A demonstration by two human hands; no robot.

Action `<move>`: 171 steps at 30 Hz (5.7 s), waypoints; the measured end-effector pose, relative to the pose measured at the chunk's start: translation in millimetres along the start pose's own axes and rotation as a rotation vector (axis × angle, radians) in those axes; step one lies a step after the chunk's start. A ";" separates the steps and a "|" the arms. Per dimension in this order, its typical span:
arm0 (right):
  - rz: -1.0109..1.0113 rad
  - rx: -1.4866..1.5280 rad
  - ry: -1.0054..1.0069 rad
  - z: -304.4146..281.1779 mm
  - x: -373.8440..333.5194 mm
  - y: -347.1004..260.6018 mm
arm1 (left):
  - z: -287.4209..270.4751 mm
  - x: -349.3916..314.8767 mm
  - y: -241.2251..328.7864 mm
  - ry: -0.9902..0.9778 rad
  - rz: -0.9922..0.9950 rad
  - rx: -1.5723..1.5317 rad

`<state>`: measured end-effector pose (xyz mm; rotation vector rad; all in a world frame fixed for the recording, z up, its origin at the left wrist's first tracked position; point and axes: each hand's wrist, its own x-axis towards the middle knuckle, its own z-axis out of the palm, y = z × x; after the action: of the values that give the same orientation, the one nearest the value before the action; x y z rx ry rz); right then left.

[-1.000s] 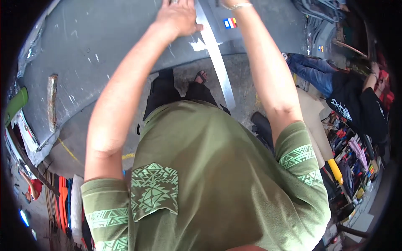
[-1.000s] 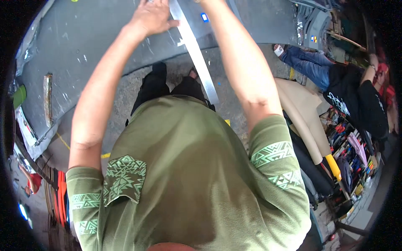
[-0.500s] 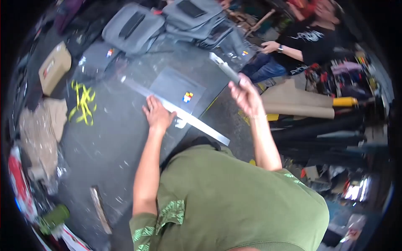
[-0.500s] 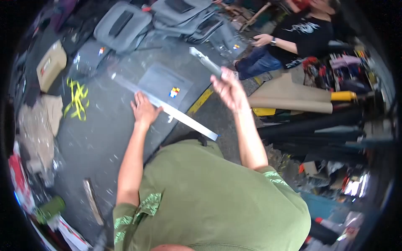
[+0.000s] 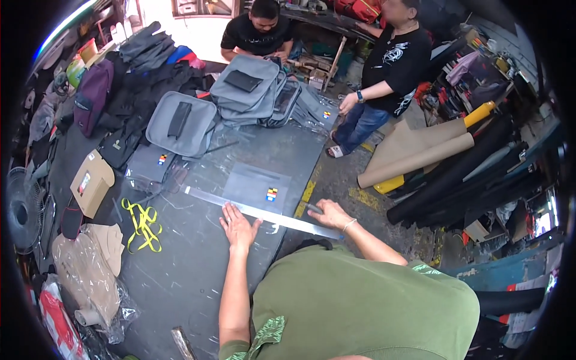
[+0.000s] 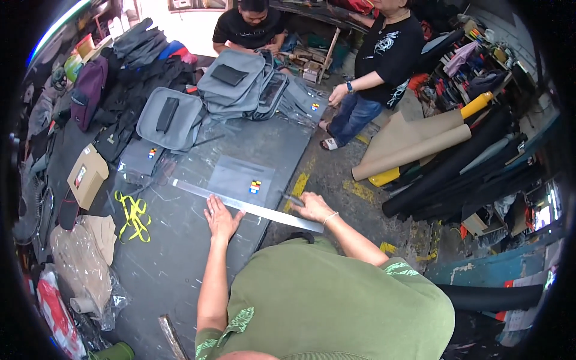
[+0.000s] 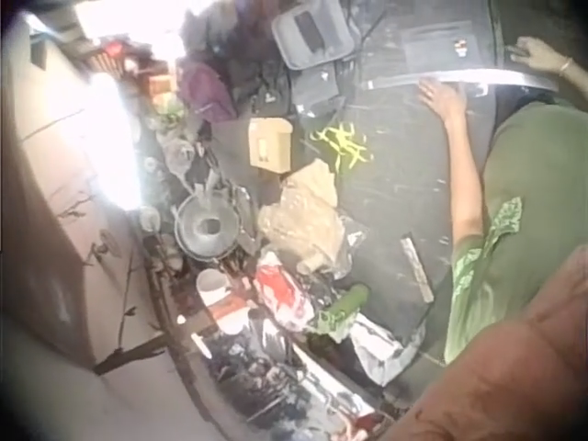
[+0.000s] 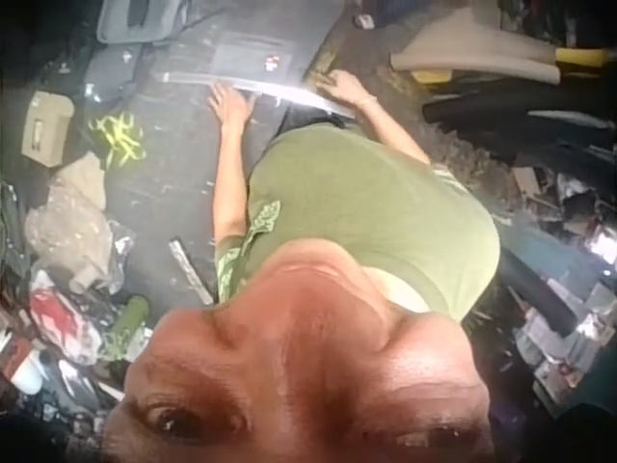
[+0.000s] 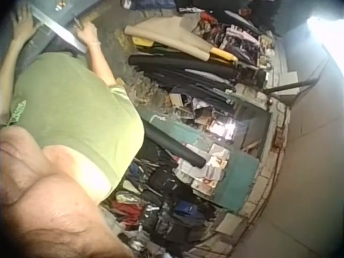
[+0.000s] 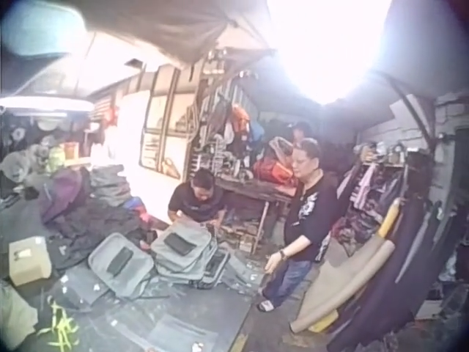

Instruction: Cutting a piece of grey fabric using a utility knife and a metal ruler on a workbench.

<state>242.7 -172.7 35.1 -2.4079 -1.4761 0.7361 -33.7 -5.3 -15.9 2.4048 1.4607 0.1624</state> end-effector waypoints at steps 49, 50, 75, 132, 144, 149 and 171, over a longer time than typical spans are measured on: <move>-0.328 0.727 0.313 -21.1 -19.0 58.3 | 30.9 -38.3 30.2 0.240 -0.222 0.025; -0.316 0.769 0.315 -5.9 -21.4 58.1 | 30.6 -32.9 30.0 0.257 -0.188 0.022; -0.283 0.530 -0.369 68.9 37.5 13.2 | 22.7 -36.0 32.0 0.358 -0.313 -0.028; -0.191 0.488 -0.544 30.9 55.3 49.9 | 32.5 -25.6 29.0 0.310 -0.255 0.102; -0.338 0.455 -0.521 18.2 29.7 46.5 | 34.3 -29.3 28.2 0.339 -0.236 0.134; -0.270 0.389 -0.488 23.7 34.3 41.6 | 29.9 -28.7 28.5 0.310 -0.196 0.138; 0.104 0.915 -0.542 52.4 43.6 -10.9 | -2.5 -16.6 31.9 0.211 -0.204 -0.061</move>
<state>223.0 -132.9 -17.8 -1.6290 -0.8219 1.7222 -15.3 -32.9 -1.8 2.2283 1.7565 0.4165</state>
